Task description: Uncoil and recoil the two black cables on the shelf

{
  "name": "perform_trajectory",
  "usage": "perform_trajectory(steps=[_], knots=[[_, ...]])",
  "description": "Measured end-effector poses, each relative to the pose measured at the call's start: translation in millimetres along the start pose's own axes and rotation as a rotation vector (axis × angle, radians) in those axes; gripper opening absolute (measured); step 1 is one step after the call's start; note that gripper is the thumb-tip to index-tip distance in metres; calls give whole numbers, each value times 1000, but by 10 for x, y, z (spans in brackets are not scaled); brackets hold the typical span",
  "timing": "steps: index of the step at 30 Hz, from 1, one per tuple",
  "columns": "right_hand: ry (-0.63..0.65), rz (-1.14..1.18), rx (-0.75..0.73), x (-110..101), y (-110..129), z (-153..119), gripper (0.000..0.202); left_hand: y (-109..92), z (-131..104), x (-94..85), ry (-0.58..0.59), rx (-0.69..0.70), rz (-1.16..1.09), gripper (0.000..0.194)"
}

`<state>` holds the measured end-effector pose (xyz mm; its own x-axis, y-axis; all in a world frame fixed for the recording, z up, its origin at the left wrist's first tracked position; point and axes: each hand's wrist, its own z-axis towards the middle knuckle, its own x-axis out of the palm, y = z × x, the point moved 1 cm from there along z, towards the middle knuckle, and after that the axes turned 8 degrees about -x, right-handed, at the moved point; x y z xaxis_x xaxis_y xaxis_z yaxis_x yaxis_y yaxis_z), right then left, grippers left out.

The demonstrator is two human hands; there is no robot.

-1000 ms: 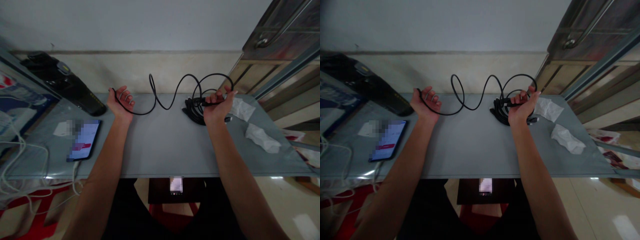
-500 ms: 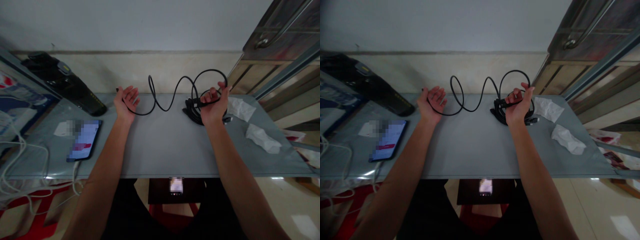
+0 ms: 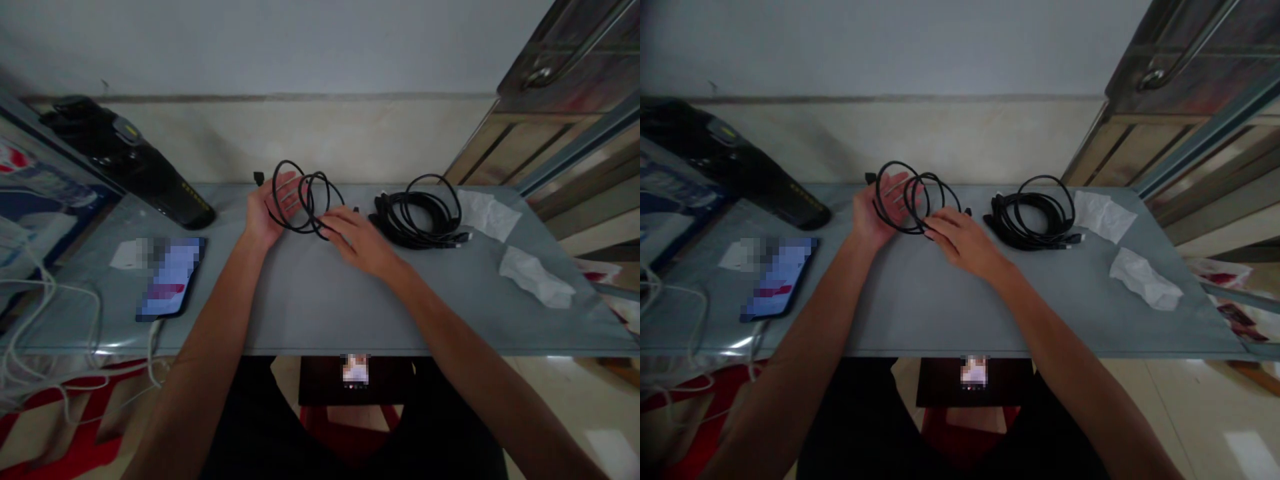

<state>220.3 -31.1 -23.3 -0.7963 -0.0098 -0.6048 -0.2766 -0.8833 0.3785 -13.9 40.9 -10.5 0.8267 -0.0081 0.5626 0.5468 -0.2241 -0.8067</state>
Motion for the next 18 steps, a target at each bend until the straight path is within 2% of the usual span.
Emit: perform_trajectory(steps=[4,10,15,18], knots=[[127,-18,3,158,16,-46,34,-1,-47,71,48,-62,12,35],[209,-33,56,151,-17,-59,33,-27,-50,79,55,-133,49,55],[244,-21,61,149,-4,-46,33,-8,19,4,11,-185,69,47],[245,-10,60,155,-2,-39,32,-2,6,28,-16,-236,50,48]])
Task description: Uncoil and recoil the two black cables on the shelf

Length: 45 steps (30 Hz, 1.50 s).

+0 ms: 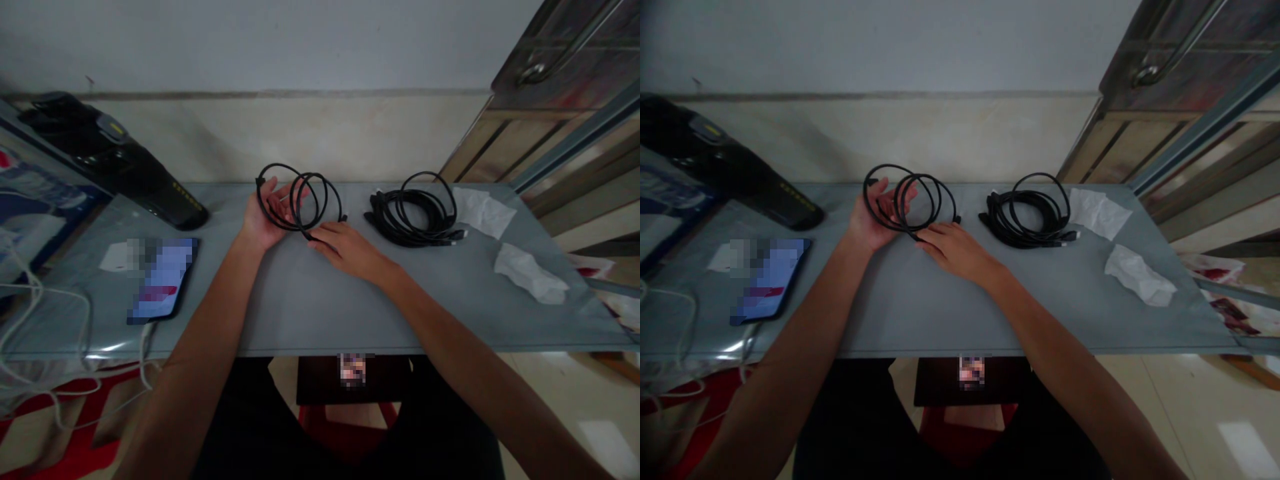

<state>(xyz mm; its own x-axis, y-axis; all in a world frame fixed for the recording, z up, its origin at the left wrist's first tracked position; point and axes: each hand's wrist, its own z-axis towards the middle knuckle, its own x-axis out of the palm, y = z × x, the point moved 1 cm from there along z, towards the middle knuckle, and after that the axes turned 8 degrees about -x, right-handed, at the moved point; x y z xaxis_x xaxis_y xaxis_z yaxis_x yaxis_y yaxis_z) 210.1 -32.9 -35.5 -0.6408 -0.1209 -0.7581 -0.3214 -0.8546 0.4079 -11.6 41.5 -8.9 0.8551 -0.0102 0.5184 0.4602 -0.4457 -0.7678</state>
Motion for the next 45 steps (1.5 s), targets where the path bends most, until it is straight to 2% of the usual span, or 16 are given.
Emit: perform_trajectory(steps=[6,11,16,23,30,33,39,45], knots=[[-19,18,29,12,-7,-3,30,-35,-115,112,72,-68,-80,71],[-12,-15,45,-2,46,12,39,-31,-175,160,121,-72,-125,65],[-23,-19,65,16,56,2,39,22,-173,176,191,-55,-94,66],[-36,-17,95,70,14,-34,54,81,-131,176,100,10,-3,70],[1,-40,83,73,-27,-30,47,87,-273,354,103,55,-21,79],[-12,-60,80,77,-31,-28,40,77,-308,368,84,61,-16,73],[-65,-134,87,61,11,-12,12,83,-342,351,60,82,-5,58],[-139,-133,127,0,33,-15,20,103,-358,370,112,123,-11,44]])
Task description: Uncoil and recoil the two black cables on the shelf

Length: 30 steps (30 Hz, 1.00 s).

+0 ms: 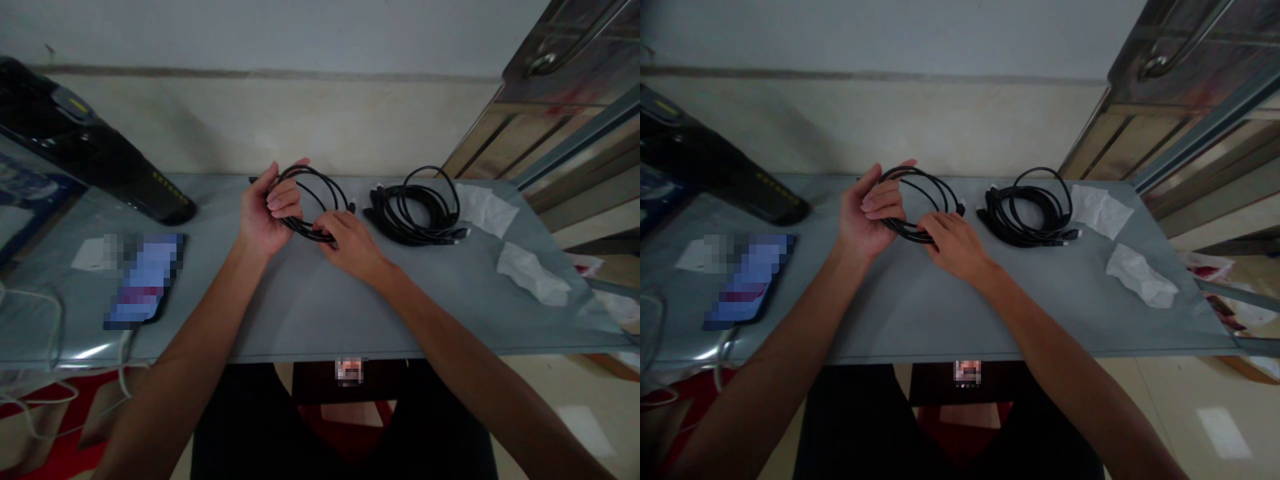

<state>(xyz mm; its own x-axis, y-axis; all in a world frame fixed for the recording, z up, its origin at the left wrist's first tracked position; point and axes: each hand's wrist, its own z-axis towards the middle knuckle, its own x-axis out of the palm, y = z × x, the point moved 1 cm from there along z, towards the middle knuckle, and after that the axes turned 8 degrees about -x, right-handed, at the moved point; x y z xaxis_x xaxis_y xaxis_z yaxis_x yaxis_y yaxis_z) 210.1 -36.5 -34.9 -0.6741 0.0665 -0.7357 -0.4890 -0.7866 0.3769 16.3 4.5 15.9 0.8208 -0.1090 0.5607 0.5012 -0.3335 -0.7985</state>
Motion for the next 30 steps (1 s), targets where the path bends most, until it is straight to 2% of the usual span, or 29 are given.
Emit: perform_trajectory(steps=[5,10,15,17,20,23,30], knots=[[-122,-83,52,-74,-33,10,11,6,25,-55,-24,-72,30,46],[-200,-109,53,-87,-113,-11,18,7,109,-113,5,-150,4,43],[-298,-156,147,-62,-216,-25,11,83,215,-99,13,-202,33,49],[-345,-124,184,-62,-254,-21,8,153,242,-83,-42,-126,96,47],[-428,-36,207,-81,-309,-14,3,256,268,-90,-196,94,228,40],[-420,60,206,-98,-354,-14,5,309,297,-155,-310,222,302,38],[-402,218,225,-22,-442,-22,32,329,354,-302,-285,240,477,27]])
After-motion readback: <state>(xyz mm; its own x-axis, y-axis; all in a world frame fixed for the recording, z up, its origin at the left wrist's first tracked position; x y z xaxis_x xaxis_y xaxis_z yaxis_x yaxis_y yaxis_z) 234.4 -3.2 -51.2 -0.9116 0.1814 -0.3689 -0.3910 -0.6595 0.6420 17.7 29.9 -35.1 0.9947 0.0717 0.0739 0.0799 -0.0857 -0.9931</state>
